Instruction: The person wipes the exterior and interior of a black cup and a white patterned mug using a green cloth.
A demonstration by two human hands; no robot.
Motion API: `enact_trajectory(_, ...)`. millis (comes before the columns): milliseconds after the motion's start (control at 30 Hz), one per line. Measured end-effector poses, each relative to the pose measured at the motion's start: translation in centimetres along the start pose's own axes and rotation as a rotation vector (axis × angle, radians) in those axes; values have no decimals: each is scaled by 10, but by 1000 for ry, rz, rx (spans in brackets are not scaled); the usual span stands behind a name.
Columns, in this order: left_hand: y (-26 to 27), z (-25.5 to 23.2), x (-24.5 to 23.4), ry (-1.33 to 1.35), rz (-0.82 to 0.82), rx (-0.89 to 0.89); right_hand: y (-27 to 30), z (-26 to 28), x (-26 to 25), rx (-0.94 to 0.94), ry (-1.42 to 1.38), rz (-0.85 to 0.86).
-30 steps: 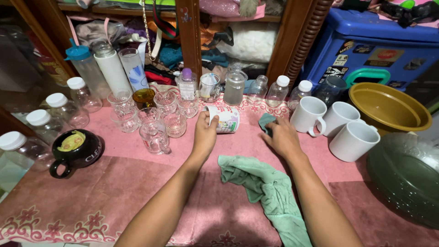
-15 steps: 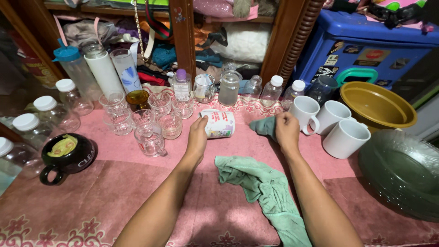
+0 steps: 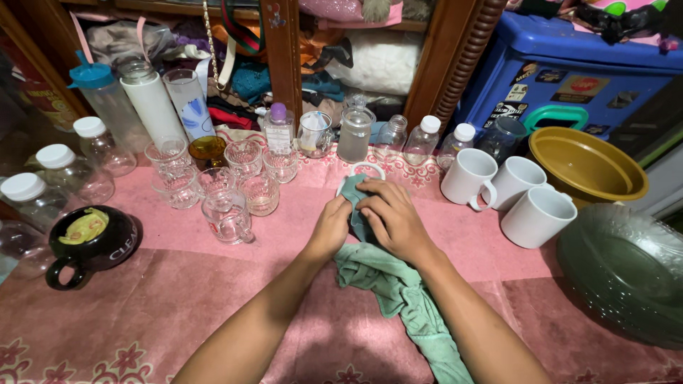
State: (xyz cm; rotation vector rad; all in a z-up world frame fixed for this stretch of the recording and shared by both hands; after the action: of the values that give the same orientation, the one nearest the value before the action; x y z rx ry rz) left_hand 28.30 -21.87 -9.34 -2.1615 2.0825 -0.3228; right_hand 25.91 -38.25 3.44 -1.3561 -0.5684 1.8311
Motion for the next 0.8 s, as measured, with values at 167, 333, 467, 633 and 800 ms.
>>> enact_trajectory(167, 3, -8, 5, 40, -11, 50, 2, -13, -1, 49, -17, 38)
enact_trajectory(333, 10, -23, 10, -48, 41, -34, 9, -31, 6, 505, 96, -58)
enact_trajectory(467, 6, -16, 12, -16, -33, -28, 8, -28, 18, 497, 215, -60)
enact_trajectory(633, 0, 5, 14, 114, -19, -102, -2, -17, 23, -19, 303, 94)
enact_trajectory(800, -2, 11, 16, 588, 136, -50, 2, -34, 21, 22, 290, 118)
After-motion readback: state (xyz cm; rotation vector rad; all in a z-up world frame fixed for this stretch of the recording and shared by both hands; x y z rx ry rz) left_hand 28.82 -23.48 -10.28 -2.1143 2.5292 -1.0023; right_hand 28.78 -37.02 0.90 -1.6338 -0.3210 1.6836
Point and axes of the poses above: each hand's wrist, its own y-axis away from the middle knuckle, its own x-axis out of the palm, z = x × y, the point moved 1 cm from there along -y, towards the middle knuckle, and after that the axes turned 12 degrees about -y, right-handed, at the moved point
